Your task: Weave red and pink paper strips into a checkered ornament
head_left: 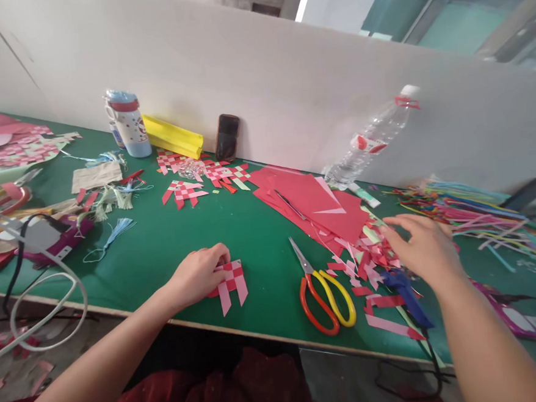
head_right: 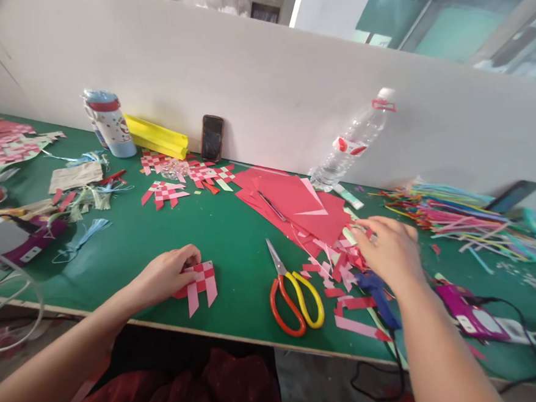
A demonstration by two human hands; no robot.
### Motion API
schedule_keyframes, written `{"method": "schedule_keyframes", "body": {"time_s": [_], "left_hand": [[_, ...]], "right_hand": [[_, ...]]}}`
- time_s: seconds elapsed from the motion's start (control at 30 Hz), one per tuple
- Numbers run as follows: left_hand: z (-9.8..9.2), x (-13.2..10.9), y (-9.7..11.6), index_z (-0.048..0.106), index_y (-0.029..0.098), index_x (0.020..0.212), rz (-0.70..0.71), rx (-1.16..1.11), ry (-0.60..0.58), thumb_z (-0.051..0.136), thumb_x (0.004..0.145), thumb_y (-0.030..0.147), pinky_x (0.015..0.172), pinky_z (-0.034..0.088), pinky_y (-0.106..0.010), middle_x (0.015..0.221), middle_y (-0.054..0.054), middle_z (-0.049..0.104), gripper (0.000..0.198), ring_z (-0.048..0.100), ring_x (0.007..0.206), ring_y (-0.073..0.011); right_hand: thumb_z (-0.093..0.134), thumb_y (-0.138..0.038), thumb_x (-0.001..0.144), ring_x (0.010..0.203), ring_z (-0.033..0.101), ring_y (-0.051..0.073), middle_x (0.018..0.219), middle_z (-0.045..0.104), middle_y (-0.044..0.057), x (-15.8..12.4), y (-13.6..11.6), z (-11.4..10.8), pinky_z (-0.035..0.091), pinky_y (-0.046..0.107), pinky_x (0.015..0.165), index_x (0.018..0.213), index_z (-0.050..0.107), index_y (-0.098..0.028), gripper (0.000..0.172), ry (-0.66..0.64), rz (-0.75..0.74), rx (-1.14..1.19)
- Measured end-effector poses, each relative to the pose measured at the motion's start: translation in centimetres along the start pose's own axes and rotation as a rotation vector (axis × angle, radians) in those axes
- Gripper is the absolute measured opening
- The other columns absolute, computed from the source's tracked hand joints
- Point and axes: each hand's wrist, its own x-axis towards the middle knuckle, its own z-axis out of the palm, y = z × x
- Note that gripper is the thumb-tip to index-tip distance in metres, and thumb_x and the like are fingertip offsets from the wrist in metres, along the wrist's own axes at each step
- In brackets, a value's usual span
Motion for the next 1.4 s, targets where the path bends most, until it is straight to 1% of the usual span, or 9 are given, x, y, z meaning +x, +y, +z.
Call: {"method": "schedule_keyframes", "body": {"time_s": [0.13,0.27,0.33,0.5,0.73,0.9,1.1,1.27,1.4], "left_hand": [[-0.1,0.6,0.9,0.051,0.021,0.103,-0.020,-0.517,0.025,0.058,0.082,0.028,0.064,0.042,-0.025,0.081,0.001,0.062,0.023,0.057,0.070,-0.0142],[-0.3,1.4,2.4,0.055,0.017,0.100,0.001,-0.956,0.068,0.069,0.078,0.035,0.070,0.046,-0.025,0.090,-0.003,0.064,0.032,0.060,0.077,-0.0134],[-0.3,1.7,2.7,0.057,0.016,0.100,0.018,-1.049,0.097,0.072,0.077,0.038,0.070,0.046,-0.024,0.092,-0.004,0.065,0.036,0.060,0.077,-0.0125],[-1.1,2.1,2.0,0.063,0.015,0.102,0.027,-1.030,0.044,0.072,0.078,0.043,0.059,0.039,-0.019,0.089,-0.004,0.064,0.038,0.056,0.071,-0.0104],[-2.9,3.9,1.6,0.062,0.014,0.069,-0.025,-0.954,0.139,0.072,0.077,0.042,0.049,0.029,-0.019,0.060,0.004,0.051,0.031,0.039,0.052,-0.0063],[-2.6,5.7,1.5,0.058,0.016,0.072,-0.032,-1.071,0.168,0.068,0.080,0.047,0.048,0.030,-0.019,0.062,0.004,0.051,0.034,0.040,0.051,-0.0060],[-1.5,6.3,0.5,0.059,0.016,0.082,-0.010,-1.211,0.080,0.075,0.075,0.048,0.054,0.039,-0.019,0.070,0.003,0.057,0.037,0.050,0.057,-0.0072],[-0.7,6.1,-0.5,0.064,0.015,0.082,0.079,-1.228,-0.017,0.081,0.070,0.030,0.068,0.044,-0.023,0.079,0.000,0.062,0.026,0.055,0.069,-0.0095],[-0.9,5.6,-0.4,0.067,0.017,0.074,0.217,-1.059,0.120,0.077,0.072,0.021,0.078,0.046,-0.026,0.096,-0.004,0.061,0.011,0.058,0.087,-0.0143]], "right_hand": [[0.063,-0.035,0.082,0.111,0.060,0.023,0.118,0.068,0.007,-2.7,-6.4,0.4,0.044,0.039,0.098,0.105,0.071,-0.027,0.026,-0.099,-0.160,0.234],[0.069,-0.046,0.081,0.098,0.067,0.024,0.116,0.070,0.007,-6.6,-13.4,2.4,0.053,0.040,0.084,0.122,0.064,-0.028,0.045,-0.551,-0.098,0.919],[0.071,-0.046,0.079,0.099,0.066,0.024,0.110,0.072,0.006,-7.9,-16.3,3.2,0.052,0.037,0.084,0.118,0.066,-0.027,0.044,-0.661,-0.035,1.075],[0.063,-0.051,0.084,0.062,0.053,0.013,0.070,0.064,-0.002,-8.4,-20.4,3.9,0.042,0.025,0.059,0.088,0.069,-0.021,0.031,-0.731,0.013,1.139],[0.064,-0.054,0.081,0.056,0.042,0.010,0.062,0.053,-0.005,-7.1,-21.8,4.5,0.036,0.023,0.053,0.078,0.065,-0.020,0.034,-0.756,0.029,1.174],[0.054,-0.062,0.085,0.062,0.052,0.014,0.073,0.061,-0.001,-7.6,-21.7,5.6,0.044,0.026,0.059,0.094,0.066,-0.020,0.044,-0.732,0.071,1.226],[0.065,-0.053,0.082,0.052,0.041,0.011,0.057,0.051,-0.005,-8.3,-21.1,6.5,0.032,0.024,0.049,0.080,0.067,-0.020,0.033,-0.608,0.094,1.147],[0.066,-0.042,0.083,0.069,0.058,0.017,0.077,0.066,0.001,-8.1,-20.5,6.5,0.047,0.029,0.065,0.086,0.070,-0.025,0.018,-0.476,0.023,1.094],[0.066,-0.025,0.081,0.091,0.062,0.023,0.102,0.066,0.004,-8.3,-20.0,6.6,0.051,0.036,0.079,0.101,0.067,-0.031,0.021,-0.294,-0.146,1.012]]}}
